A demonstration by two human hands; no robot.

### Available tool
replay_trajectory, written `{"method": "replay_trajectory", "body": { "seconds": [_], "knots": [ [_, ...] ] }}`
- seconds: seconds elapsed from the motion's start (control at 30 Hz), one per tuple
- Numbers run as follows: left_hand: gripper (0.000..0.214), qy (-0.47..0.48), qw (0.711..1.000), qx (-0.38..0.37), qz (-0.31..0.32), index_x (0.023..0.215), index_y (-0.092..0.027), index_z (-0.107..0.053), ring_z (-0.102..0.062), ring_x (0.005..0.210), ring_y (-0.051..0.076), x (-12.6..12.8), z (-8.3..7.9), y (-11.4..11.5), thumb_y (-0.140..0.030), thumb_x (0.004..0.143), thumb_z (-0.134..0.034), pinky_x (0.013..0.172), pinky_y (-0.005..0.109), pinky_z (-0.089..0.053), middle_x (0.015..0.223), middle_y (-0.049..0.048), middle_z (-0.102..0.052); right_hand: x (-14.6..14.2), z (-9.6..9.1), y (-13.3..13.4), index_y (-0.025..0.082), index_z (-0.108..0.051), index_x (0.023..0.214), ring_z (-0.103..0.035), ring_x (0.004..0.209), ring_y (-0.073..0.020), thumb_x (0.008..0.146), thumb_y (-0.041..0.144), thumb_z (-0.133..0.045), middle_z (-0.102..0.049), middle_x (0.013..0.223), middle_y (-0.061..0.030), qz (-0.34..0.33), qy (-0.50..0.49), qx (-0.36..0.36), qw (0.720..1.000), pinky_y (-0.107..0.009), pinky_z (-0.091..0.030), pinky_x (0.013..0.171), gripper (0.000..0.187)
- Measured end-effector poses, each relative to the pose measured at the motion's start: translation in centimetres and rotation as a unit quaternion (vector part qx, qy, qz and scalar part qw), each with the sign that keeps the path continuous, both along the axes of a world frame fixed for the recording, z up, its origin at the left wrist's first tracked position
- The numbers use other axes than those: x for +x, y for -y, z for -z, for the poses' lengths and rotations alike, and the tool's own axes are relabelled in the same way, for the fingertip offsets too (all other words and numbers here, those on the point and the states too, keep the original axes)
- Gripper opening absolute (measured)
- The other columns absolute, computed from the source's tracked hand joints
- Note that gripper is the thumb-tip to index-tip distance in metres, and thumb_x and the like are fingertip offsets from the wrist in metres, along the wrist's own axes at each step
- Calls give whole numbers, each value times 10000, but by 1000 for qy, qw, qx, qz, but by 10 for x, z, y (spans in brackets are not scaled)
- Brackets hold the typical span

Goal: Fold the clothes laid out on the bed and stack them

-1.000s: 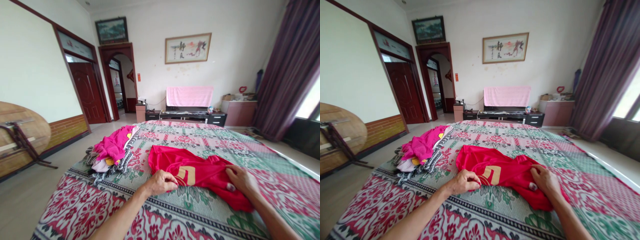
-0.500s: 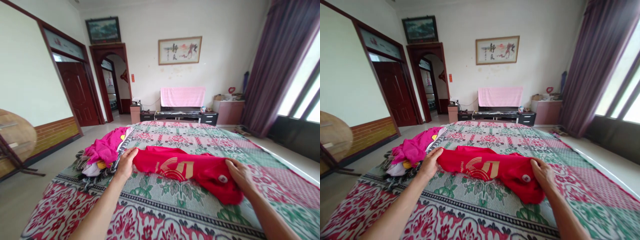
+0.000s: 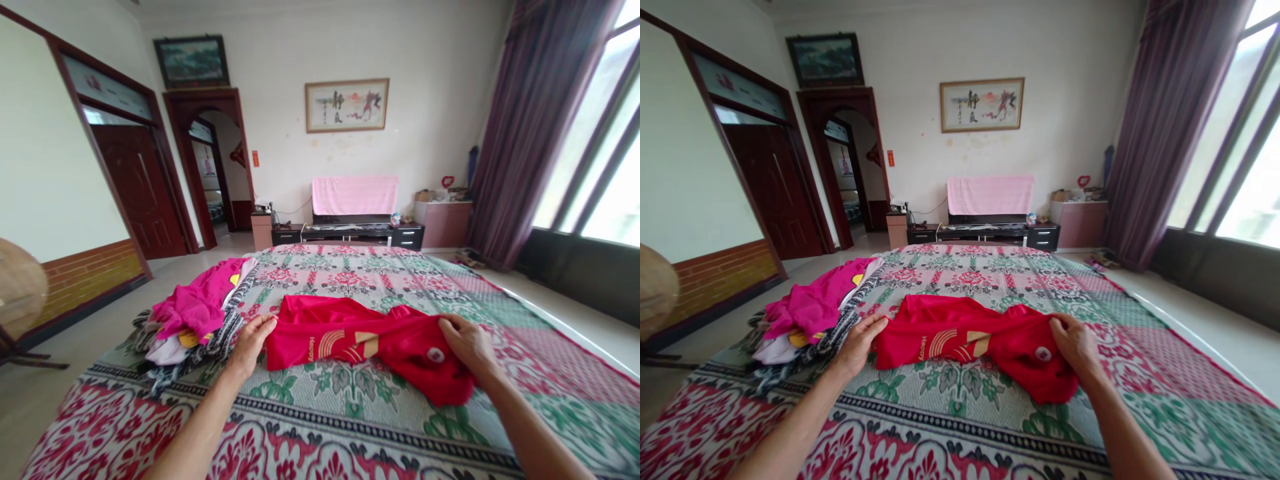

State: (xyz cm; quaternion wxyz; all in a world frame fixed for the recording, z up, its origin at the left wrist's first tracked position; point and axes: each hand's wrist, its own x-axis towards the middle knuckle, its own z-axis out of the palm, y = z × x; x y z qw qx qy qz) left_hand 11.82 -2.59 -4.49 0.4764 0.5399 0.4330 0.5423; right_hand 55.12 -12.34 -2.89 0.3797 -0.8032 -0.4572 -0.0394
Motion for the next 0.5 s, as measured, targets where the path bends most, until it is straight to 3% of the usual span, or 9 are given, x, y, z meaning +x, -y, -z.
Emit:
{"method": "replay_trajectory", "body": {
  "seconds": [0.27, 0.4, 0.5],
  "knots": [
    [358, -147, 985, 72, -46, 799, -157, -685, -609, 714, 181, -5, 20, -11, -491, 679, -634, 680, 261, -466, 733, 24, -683, 2, 4, -2, 164, -741, 961, -662, 711, -220, 743, 389, -422, -729, 769, -73, -8, -2, -36, 999, -278, -467, 634, 447],
    [396, -159, 980, 62, -105, 832, -159, -693, -626, 767, 205, -12, 23, -17, -511, 661, -633, 721, 277, -473, 792, 46, -707, 4, 1, -1, 170, -747, 917, -665, 719, -213, 752, 369, -427, -733, 777, -69, -14, 3, -30, 999, -264, -465, 627, 412],
    [431, -137, 979, 45, -146, 885, -160, -690, -630, 839, 227, -18, 22, -21, -511, 639, -645, 757, 288, -479, 857, 56, -714, 8, -3, 1, 195, -754, 871, -668, 749, -209, 749, 365, -461, -741, 792, -46, -55, 7, -41, 998, -257, -467, 650, 361]
  ]
}}
